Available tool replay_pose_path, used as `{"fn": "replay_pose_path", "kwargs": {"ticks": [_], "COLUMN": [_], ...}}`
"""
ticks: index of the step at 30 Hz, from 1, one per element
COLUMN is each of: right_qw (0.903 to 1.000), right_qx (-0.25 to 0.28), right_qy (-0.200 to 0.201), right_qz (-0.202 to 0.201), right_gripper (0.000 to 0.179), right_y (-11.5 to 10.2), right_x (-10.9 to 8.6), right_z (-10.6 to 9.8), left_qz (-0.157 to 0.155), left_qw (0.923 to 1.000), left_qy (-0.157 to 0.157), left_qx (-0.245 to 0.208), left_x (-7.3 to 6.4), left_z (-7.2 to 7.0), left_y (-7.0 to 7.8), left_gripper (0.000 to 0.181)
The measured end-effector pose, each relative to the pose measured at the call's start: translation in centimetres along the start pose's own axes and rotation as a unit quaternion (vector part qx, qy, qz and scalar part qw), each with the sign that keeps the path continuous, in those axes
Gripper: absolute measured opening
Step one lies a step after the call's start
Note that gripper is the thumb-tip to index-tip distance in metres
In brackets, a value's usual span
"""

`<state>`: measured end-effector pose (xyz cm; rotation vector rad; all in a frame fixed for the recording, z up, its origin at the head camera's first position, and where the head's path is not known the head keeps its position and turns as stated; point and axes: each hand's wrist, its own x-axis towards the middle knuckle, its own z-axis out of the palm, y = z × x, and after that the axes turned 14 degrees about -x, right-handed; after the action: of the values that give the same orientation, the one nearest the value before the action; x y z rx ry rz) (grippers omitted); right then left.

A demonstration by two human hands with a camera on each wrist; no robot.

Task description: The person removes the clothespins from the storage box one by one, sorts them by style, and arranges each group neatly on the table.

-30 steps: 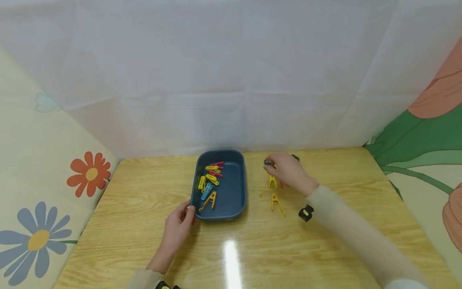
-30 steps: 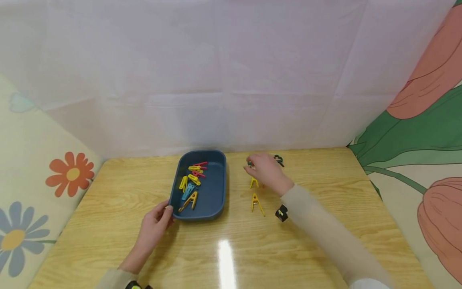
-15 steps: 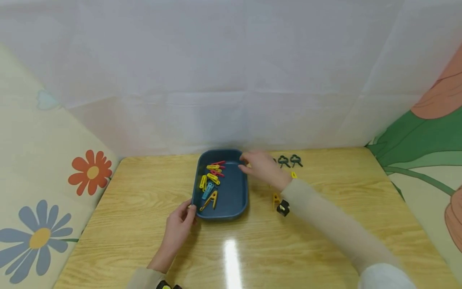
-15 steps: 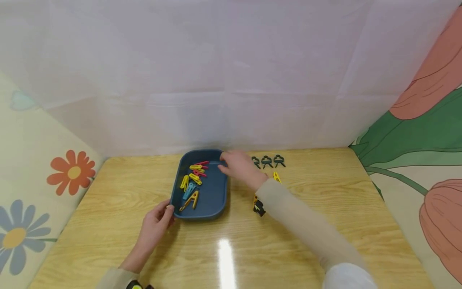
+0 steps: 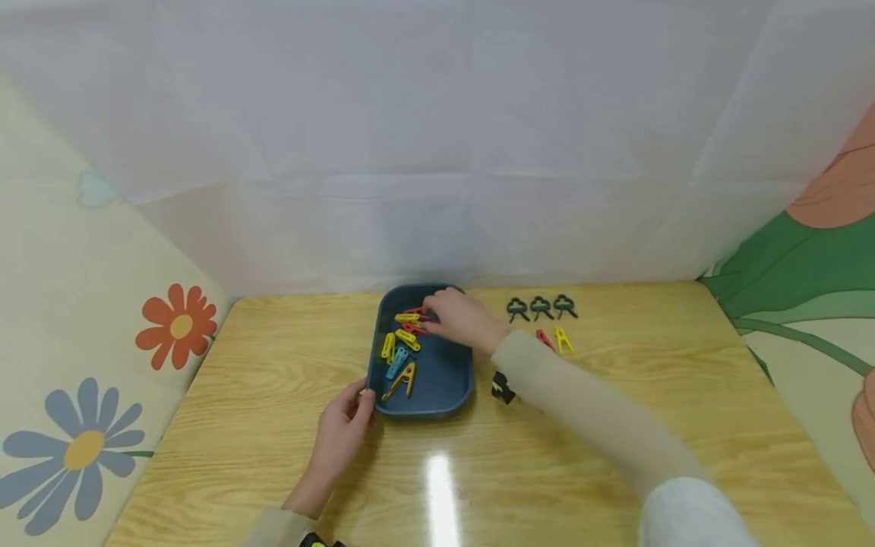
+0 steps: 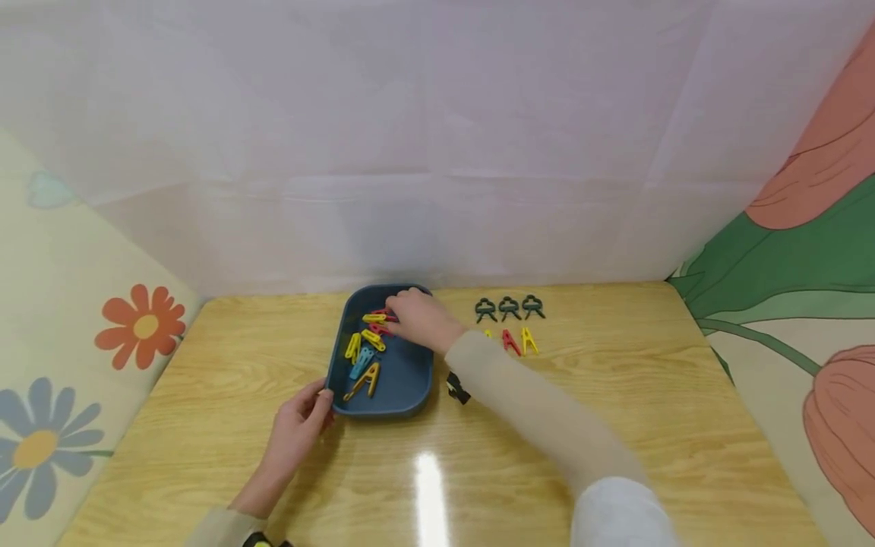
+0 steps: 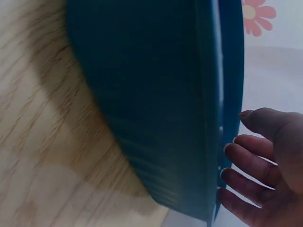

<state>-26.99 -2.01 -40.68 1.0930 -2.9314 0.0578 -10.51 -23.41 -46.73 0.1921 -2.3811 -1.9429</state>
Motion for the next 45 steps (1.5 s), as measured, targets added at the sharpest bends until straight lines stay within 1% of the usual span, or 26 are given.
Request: {"fn": "replay_pose_path", "kwargs": {"ticks": [6, 13, 17, 20, 24, 28, 35, 42, 45], "right_qw": [0.9993, 0.9976, 0.9971, 0.9971, 0.9972, 0.9971, 0.9968, 0.9973, 0.9968], "right_qx": [0.002, -0.019, -0.032, -0.028, -0.023, -0.023, -0.035, -0.029, -0.033], "right_qy": [-0.034, -0.064, -0.064, -0.063, -0.066, -0.066, -0.066, -0.061, -0.066], "right_qz": [0.012, 0.018, 0.025, 0.03, 0.029, 0.028, 0.027, 0.028, 0.03], "right_gripper": [0.023, 0.027, 0.026, 0.024, 0.024, 0.024, 0.024, 0.024, 0.025], "right_y": [-0.6, -0.7, -0.7, -0.8, -0.9, -1.1, -1.2, -1.4, -1.6], "right_x": [1.3, 1.9, 2.1, 2.4, 2.6, 2.9, 2.9, 2.9, 3.0], "right_z": [0.8, 2.1, 2.5, 2.8, 3.1, 3.3, 3.1, 2.8, 2.9], "left_qz": [0.002, 0.004, 0.01, 0.007, -0.002, -0.004, -0.004, -0.004, -0.004], "left_qw": [1.0, 1.0, 0.9999, 1.0, 1.0, 1.0, 1.0, 0.9999, 0.9999], "left_qy": [0.002, 0.002, 0.006, 0.005, 0.004, 0.003, 0.004, 0.007, 0.008], "left_qx": [-0.005, 0.0, 0.002, 0.003, 0.001, 0.0, 0.006, 0.007, 0.008], "left_x": [-0.1, -0.2, -0.2, -0.2, -0.3, -0.3, -0.4, -0.3, -0.3], "left_z": [0.2, 0.1, 0.2, 0.2, 0.2, 0.2, 0.1, 0.1, 0.1], "left_y": [0.2, 0.2, 0.3, 0.3, 0.3, 0.4, 0.4, 0.3, 0.3], "left_gripper": [0.037, 0.038, 0.037, 0.036, 0.037, 0.037, 0.038, 0.037, 0.036]}}
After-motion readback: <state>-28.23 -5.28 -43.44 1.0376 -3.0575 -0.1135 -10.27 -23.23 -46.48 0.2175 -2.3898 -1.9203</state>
